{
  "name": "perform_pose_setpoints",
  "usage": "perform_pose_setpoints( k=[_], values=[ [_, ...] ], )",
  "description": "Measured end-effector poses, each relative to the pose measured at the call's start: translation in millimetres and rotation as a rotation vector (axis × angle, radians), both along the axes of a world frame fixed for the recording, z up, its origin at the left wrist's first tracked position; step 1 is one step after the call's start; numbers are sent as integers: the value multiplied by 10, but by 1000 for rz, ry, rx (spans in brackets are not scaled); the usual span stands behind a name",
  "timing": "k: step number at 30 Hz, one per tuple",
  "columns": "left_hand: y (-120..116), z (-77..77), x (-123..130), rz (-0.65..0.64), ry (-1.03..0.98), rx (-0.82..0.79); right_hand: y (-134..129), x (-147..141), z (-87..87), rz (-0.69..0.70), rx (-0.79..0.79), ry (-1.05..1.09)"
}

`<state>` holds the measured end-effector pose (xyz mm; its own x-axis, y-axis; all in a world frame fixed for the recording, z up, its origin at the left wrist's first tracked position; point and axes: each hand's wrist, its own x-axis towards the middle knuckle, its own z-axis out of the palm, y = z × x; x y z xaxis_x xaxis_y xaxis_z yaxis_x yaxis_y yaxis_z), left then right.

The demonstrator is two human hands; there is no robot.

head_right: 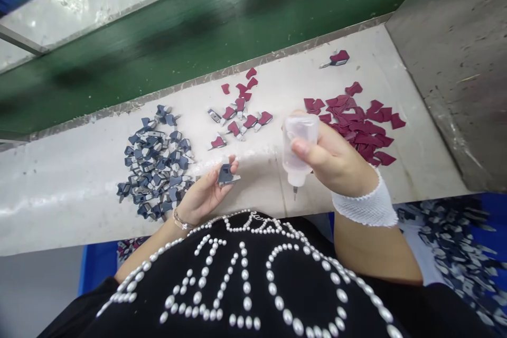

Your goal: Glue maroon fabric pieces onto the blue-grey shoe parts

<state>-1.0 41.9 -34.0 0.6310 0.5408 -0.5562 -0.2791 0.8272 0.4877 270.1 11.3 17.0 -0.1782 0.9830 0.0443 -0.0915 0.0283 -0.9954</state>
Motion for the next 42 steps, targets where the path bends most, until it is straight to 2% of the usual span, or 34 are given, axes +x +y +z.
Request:
perform_pose_setpoints(
  k=[3, 6, 11, 15, 19, 27, 32, 37, 42],
  values=[
    [-35, -24, -4, 40, 15, -51, 21, -38, 101, 10, 28, -62],
    [-77, -20, 6, -6, -17, -71, 17, -71, 234, 63, 103, -201],
    [-119, 39, 39, -87, -71, 56, -71, -166, 365, 135, 113, -306],
    [-141, 91, 50, -136, -13, 253, -159, -253, 398, 81, 73, -394],
    [-159, 120, 41, -242, 190, 416, -193, -338, 434, 58, 30, -478],
    [-211, 244, 35, -264, 207, 480, -221, -496, 452, 79, 28, -541],
    [-225, 315, 33, -285, 290, 612, -210, -517, 467, 74, 16, -526],
    [-219, 351, 17, -332, 302, 709, -201, -536, 487, 129, 83, -533],
    [-214, 360, -12, -361, 321, 759, -201, -573, 474, 139, 72, -563]
  ],
)
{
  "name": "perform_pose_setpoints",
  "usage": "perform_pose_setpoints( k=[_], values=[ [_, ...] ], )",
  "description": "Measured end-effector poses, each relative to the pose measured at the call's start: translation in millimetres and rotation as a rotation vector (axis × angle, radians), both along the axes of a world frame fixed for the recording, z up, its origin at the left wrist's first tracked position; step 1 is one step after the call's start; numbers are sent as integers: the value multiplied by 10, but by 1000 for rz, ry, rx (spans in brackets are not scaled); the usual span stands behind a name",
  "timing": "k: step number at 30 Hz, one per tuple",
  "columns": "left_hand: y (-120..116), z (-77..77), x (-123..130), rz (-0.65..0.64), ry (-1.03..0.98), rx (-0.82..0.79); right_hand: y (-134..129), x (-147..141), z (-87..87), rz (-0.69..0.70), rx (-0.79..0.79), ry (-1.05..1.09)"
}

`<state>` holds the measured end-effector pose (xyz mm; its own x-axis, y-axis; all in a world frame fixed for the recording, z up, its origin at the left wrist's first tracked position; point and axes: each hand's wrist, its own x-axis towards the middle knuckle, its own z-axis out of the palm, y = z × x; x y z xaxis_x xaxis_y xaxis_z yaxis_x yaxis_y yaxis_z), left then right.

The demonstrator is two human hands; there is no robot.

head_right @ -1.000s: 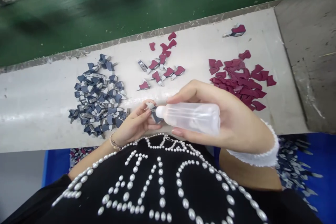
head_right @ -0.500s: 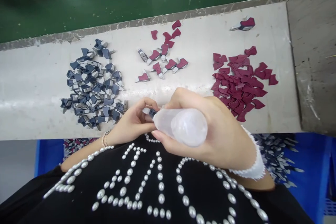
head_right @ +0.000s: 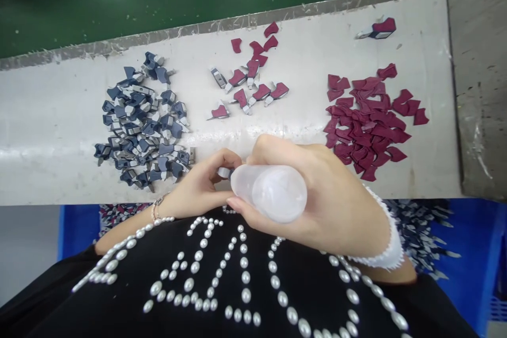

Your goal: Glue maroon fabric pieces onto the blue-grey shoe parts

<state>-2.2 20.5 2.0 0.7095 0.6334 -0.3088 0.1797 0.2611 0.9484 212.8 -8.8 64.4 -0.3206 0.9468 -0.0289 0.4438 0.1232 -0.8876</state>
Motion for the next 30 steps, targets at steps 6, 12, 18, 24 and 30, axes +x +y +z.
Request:
perform_pose_setpoints(
  k=[6, 12, 18, 24, 30],
  values=[
    [17, -5, -5, -19, 24, 40, -18, -3, -14, 50, -6, -33],
    [22, 7, -3, -25, 25, 58, -22, -13, 8, 36, -17, -19],
    [14, 10, 1, -32, 42, 40, -24, -11, 1, 55, 8, -31],
    [16, 15, 10, -23, 54, 24, -44, 6, -11, 4, 5, -62],
    [11, 2, 14, -18, 41, 22, -31, 4, 24, 97, 38, -98]
  ],
)
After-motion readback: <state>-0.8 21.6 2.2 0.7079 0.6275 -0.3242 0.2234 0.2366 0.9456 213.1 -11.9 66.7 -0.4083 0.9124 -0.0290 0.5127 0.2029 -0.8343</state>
